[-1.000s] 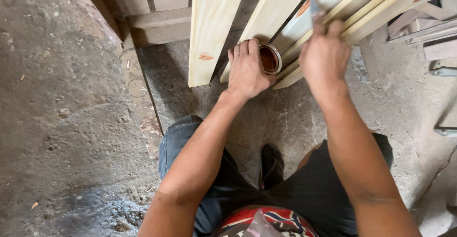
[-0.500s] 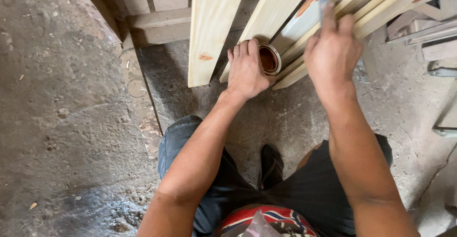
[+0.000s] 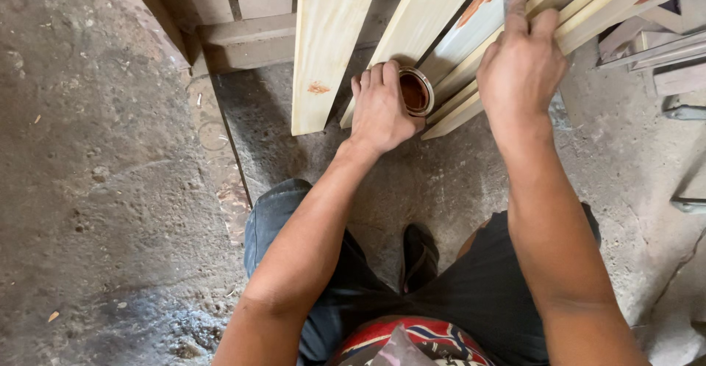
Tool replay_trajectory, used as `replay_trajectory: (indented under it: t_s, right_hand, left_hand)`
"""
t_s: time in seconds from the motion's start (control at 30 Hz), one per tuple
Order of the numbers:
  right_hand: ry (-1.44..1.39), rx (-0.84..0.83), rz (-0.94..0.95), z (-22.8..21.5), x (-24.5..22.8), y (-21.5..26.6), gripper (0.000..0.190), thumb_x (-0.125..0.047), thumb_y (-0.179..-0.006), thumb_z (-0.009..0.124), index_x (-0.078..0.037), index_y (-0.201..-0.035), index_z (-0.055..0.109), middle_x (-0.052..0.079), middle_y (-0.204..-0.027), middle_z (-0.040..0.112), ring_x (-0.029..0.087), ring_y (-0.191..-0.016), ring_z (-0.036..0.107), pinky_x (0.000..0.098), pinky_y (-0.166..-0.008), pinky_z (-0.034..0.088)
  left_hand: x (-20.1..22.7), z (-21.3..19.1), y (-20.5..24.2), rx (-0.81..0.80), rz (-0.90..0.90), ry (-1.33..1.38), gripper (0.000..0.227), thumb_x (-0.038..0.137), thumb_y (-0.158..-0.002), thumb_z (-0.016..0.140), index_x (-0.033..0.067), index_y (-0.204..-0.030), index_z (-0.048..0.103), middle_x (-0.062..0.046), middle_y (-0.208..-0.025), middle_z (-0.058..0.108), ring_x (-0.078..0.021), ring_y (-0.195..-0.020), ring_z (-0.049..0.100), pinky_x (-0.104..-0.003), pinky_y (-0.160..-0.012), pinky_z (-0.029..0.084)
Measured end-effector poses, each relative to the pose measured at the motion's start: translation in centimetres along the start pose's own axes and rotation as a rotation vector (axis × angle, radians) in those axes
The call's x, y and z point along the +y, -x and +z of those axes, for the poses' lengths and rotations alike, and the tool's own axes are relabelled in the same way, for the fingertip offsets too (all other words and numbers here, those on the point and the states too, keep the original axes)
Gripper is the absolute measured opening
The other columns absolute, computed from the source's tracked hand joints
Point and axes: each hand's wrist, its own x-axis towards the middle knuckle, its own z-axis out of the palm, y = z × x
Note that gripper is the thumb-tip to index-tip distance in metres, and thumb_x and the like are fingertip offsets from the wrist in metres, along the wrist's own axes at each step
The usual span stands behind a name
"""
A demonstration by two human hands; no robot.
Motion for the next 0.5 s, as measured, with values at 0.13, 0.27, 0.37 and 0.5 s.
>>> replay_trajectory:
  t_s: [0.13, 0.27, 0.37, 0.5]
  right_hand:
    - [0.053, -0.144, 0.034, 0.1, -0.2, 0.0, 0.046, 0.003, -0.099, 0.066, 0.007, -0.145, 0.062, 0.018, -0.1, 0.055, 0.015, -0.054, 0.051, 0.0267, -0.04, 0.045]
    - [0.083, -0.172, 0.016, -0.8, -1.2, 0.5, 0.048, -0.002, -0.093, 0.067, 0.012, -0.139, 0.062, 0.021, -0.098, 0.056, 0.017, -0.052, 0.052, 0.0302, -0.04, 0.046]
    - [0.067, -0.032, -0.015, -1.7, -0.8, -0.2, 0.048, -0.001, -0.094, 0.068, 0.014, -0.139, 0.064, 0.021, -0.099, 0.058, 0.017, -0.056, 0.054, 0.0278, -0.039, 0.046]
    - [-0.146, -0.34, -0.095, -3.4, 0.1, 0.1, 0.038, -0.003, -0.09, 0.07, 0.004, -0.127, 0.072, 0.012, -0.086, 0.063, 0.022, -0.068, 0.059, 0.0346, -0.058, 0.054]
  left_hand:
    - [0.1, 0.0, -0.1, -0.02, 0.0, 0.007, 0.094, 0.025, -0.057, 0.092, -0.0056, -0.129, 0.041, -0.023, -0.128, 0.053, -0.041, -0.126, 0.048, -0.062, -0.112, 0.029]
    - [0.0, -0.4, 0.0, 0.005, 0.008, 0.025, 0.097, 0.026, -0.056, 0.093, -0.0055, -0.131, 0.04, -0.024, -0.129, 0.053, -0.0423, -0.126, 0.047, -0.061, -0.111, 0.031]
    - [0.1, -0.3, 0.1, 0.001, -0.003, 0.003, 0.09, 0.026, -0.059, 0.093, -0.0023, -0.128, 0.043, -0.022, -0.127, 0.054, -0.042, -0.126, 0.048, -0.064, -0.112, 0.027]
    - [-0.1, -0.2, -0.1, 0.024, 0.029, 0.006, 0.095, 0.028, -0.055, 0.094, -0.0029, -0.128, 0.042, -0.024, -0.125, 0.054, -0.0427, -0.123, 0.048, -0.059, -0.109, 0.032]
